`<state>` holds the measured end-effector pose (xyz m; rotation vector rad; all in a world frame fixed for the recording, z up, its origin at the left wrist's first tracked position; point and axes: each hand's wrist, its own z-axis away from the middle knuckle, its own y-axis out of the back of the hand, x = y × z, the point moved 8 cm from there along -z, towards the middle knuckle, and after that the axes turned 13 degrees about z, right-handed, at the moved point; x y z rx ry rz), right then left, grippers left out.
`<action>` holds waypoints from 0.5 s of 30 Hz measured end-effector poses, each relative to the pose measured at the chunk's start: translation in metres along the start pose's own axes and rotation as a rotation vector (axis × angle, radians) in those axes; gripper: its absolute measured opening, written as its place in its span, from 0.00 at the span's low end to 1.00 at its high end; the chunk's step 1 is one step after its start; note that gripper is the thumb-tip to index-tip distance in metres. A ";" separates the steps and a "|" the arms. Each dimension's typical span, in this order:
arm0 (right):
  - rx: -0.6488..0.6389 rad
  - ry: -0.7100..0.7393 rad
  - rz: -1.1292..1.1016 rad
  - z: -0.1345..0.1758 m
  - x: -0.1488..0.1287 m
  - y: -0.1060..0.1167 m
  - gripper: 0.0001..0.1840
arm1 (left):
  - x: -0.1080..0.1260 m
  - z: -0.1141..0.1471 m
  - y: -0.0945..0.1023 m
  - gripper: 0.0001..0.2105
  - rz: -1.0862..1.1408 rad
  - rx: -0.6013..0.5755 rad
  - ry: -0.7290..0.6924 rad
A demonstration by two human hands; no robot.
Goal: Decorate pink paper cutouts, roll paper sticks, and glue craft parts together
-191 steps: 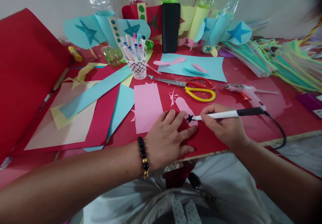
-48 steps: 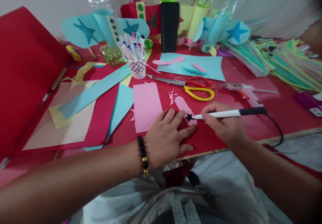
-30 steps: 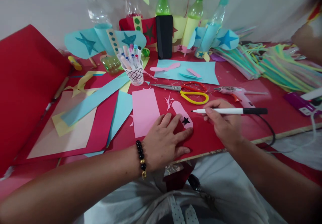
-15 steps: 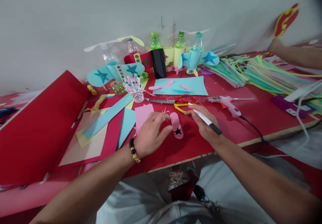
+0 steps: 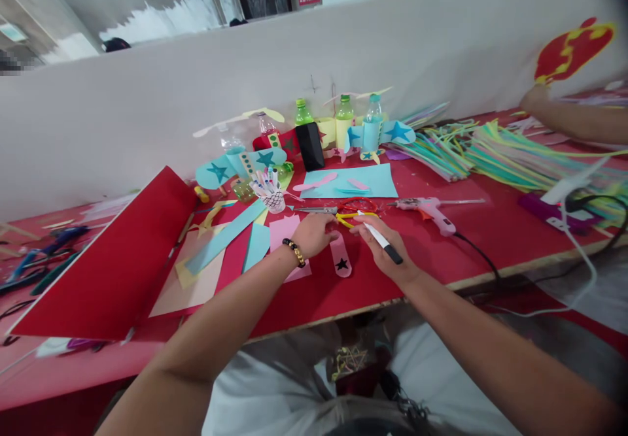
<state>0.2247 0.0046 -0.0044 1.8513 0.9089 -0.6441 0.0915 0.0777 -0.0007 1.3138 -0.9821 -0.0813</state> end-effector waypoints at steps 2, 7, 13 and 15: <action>-0.004 0.007 -0.009 0.000 0.000 0.000 0.16 | -0.001 -0.002 -0.001 0.09 0.023 -0.027 0.023; -0.018 0.020 0.016 0.000 -0.002 0.001 0.15 | -0.002 -0.003 -0.004 0.05 0.040 -0.081 0.046; -0.016 0.041 0.009 0.000 -0.004 0.001 0.16 | 0.000 -0.001 -0.004 0.04 0.056 -0.096 0.042; -0.004 0.038 -0.011 0.000 -0.003 0.001 0.16 | 0.005 0.000 -0.001 0.04 0.066 -0.091 0.028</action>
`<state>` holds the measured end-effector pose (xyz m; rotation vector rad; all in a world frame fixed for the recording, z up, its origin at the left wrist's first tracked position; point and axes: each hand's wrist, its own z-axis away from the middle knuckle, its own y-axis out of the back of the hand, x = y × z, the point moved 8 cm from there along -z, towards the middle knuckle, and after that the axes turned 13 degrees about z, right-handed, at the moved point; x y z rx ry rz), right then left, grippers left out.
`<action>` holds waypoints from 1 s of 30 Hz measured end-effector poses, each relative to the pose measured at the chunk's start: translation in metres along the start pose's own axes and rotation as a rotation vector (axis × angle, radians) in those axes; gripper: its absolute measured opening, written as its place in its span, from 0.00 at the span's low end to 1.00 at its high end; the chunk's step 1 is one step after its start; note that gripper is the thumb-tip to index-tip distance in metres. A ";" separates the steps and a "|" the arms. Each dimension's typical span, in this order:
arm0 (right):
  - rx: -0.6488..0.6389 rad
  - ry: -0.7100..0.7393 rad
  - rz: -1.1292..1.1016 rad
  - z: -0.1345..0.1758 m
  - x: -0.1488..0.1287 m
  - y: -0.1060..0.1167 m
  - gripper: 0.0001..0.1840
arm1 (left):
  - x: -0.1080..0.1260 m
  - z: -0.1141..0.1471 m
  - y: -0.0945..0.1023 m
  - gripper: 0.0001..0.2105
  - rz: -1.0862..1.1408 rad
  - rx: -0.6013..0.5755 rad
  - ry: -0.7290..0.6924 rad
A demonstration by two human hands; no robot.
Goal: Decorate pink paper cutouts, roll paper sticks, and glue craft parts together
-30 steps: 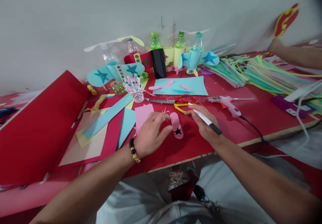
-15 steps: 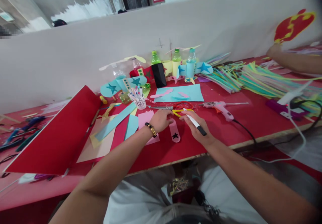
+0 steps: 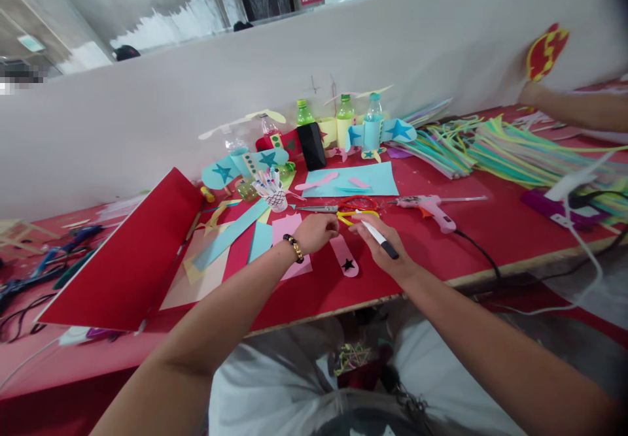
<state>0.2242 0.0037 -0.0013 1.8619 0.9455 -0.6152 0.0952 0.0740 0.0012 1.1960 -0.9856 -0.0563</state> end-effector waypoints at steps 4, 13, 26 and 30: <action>0.009 -0.017 0.016 0.000 0.002 0.000 0.16 | 0.016 0.005 0.005 0.08 0.043 -0.026 -0.053; -0.089 0.037 0.084 0.000 -0.003 -0.005 0.13 | 0.043 0.010 0.007 0.14 -0.050 -0.127 -0.271; -0.156 0.071 0.171 0.003 -0.006 -0.028 0.08 | 0.020 0.022 0.001 0.14 -0.351 -0.149 -0.386; -0.170 0.093 0.187 0.005 -0.010 -0.027 0.07 | 0.028 0.047 -0.002 0.10 -0.521 0.032 -0.319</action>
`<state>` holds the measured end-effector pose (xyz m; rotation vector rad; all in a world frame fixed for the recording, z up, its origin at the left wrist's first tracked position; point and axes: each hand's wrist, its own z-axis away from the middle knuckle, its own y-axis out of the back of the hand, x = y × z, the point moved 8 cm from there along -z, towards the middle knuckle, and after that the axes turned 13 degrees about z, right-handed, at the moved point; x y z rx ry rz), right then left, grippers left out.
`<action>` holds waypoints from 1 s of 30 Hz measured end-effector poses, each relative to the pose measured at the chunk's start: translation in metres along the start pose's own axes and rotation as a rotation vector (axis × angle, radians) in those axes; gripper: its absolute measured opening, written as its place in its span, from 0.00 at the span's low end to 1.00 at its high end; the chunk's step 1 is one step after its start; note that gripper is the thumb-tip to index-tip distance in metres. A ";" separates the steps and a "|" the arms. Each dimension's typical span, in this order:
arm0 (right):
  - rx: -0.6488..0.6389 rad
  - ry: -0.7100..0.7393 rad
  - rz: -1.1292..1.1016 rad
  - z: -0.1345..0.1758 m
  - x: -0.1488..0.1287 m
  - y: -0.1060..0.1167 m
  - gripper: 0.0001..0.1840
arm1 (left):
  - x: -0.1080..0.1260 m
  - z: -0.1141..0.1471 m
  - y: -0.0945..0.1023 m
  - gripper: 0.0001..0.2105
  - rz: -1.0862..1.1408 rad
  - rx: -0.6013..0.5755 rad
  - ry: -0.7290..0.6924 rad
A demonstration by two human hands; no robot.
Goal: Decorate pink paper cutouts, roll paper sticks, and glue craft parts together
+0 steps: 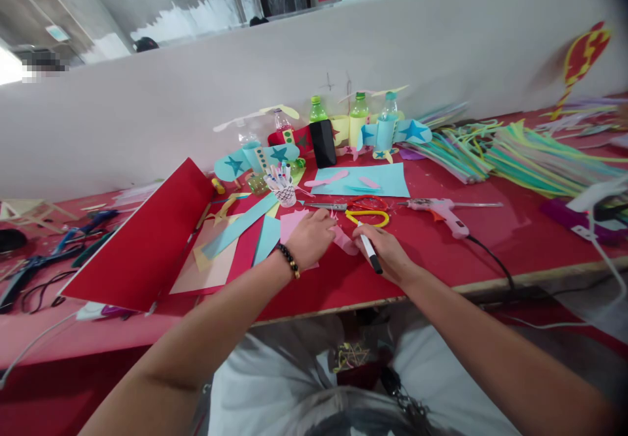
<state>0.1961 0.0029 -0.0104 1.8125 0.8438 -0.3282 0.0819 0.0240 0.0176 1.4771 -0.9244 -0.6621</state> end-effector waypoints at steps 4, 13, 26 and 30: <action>-0.003 0.040 0.029 0.000 -0.001 0.001 0.08 | 0.038 0.022 -0.010 0.12 -0.075 0.020 0.050; 0.010 0.089 0.163 0.001 0.005 -0.003 0.09 | 0.047 0.026 -0.041 0.22 -0.012 0.025 0.121; -0.018 -0.019 0.163 -0.003 0.006 0.002 0.07 | 0.032 0.033 -0.036 0.28 0.055 0.047 0.173; -0.030 -0.022 0.050 -0.015 -0.001 0.019 0.12 | 0.031 0.034 -0.038 0.29 0.107 0.034 0.180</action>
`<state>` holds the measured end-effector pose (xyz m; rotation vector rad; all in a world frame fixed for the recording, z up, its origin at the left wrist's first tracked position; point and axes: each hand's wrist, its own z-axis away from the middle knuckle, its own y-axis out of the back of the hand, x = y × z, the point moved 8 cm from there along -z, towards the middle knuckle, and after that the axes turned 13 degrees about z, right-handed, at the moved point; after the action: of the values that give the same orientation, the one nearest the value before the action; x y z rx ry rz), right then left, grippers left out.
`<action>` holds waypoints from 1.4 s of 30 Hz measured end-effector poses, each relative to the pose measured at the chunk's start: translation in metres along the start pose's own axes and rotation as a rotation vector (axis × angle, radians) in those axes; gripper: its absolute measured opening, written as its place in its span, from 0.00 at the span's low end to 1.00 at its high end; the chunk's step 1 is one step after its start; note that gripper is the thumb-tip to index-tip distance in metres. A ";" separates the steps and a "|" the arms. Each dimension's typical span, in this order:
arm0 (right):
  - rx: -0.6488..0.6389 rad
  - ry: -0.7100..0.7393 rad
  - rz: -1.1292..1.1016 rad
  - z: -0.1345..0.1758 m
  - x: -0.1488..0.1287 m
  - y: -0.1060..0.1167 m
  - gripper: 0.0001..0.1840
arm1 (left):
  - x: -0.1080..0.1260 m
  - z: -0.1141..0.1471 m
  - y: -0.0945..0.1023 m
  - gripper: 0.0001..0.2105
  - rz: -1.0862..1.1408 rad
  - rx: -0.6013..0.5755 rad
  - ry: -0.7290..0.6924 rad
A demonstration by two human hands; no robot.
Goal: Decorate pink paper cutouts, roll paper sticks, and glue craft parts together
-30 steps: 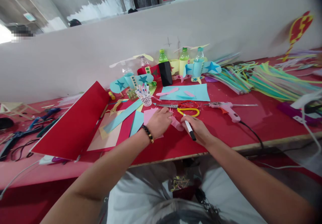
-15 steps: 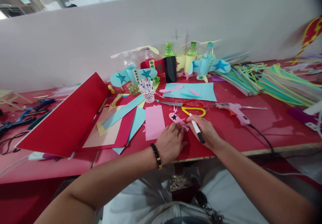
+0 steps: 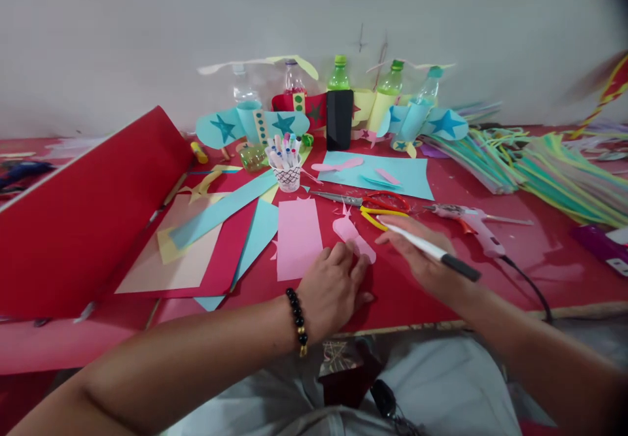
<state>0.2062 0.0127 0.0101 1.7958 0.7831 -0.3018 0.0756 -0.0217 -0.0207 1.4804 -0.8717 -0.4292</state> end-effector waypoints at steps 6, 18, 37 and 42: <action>-0.109 -0.044 -0.199 -0.002 0.014 -0.013 0.10 | -0.004 0.003 -0.007 0.31 0.059 -0.024 0.009; -0.182 0.015 0.080 -0.010 0.020 -0.026 0.02 | -0.006 0.001 -0.012 0.30 0.051 -0.047 0.012; -0.180 0.007 0.155 -0.010 0.019 -0.031 0.03 | -0.005 0.000 -0.012 0.28 0.072 -0.045 0.002; -0.199 0.025 0.121 -0.008 0.017 -0.030 0.04 | -0.006 0.000 -0.014 0.28 0.080 -0.063 0.006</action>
<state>0.1984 0.0318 -0.0183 1.6536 0.6938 -0.1179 0.0755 -0.0190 -0.0355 1.3841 -0.9018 -0.3898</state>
